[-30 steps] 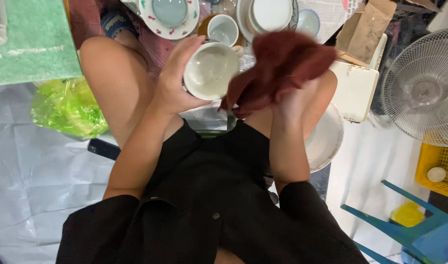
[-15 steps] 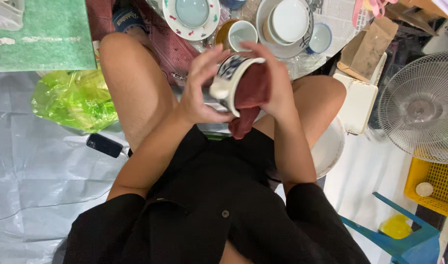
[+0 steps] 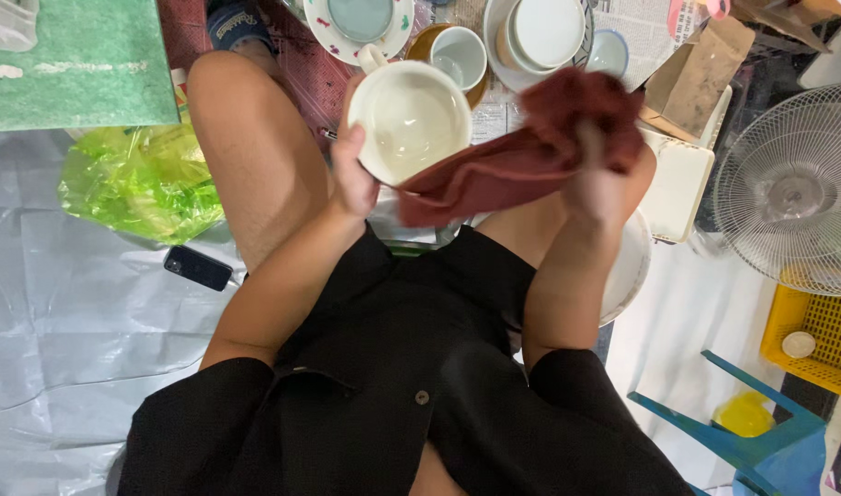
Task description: The person sits cross-legged and wipes various ceramic bowls and cups with a maroon cloth. They handle each item one at a time, wiping the exterior and interior surfaces, then place the items back on the table.
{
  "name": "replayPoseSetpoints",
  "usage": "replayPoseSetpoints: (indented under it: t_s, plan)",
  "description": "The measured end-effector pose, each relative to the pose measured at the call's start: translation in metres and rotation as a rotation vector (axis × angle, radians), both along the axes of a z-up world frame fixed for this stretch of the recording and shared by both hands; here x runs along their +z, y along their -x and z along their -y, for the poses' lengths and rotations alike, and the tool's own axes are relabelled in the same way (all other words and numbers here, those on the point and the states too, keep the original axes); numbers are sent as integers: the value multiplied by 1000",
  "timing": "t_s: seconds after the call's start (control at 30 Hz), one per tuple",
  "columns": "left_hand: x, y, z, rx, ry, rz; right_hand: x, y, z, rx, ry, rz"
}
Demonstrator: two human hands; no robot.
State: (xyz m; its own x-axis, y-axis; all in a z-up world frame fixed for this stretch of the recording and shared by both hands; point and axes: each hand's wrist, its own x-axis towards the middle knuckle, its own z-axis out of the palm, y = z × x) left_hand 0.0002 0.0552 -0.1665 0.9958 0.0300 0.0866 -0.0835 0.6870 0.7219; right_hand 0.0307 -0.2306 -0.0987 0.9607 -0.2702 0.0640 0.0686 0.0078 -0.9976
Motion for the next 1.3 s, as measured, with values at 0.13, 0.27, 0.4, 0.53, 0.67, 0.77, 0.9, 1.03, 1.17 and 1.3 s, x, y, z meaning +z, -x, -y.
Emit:
replayPoseSetpoints:
  t_s: [0.13,0.27,0.4,0.53,0.67,0.77,0.9,1.03,1.17,1.3]
  plan:
    - [7,1,-3,-109,204,-61,21,-10,-10,-21,-731,292]
    - [16,-3,-3,-222,68,22,37,8,-67,483,-391,322]
    - [13,0,-13,-241,-44,99,48,24,-106,812,10,93]
    - [-4,6,-16,-153,-40,11,48,38,-129,831,-251,148]
    - [-20,1,-12,13,311,-332,28,48,-152,702,-153,115]
    - [-15,-2,-14,46,-34,-196,20,52,-149,634,-95,88]
    - [23,4,-10,86,-370,103,23,49,-124,567,-65,68]
    - [72,-19,13,87,-515,260,10,25,-88,476,-184,124]
    - [98,-65,32,-3,-728,422,-7,-23,-20,387,-535,367]
    - [79,-143,75,202,-1231,717,6,-65,55,383,-823,560]
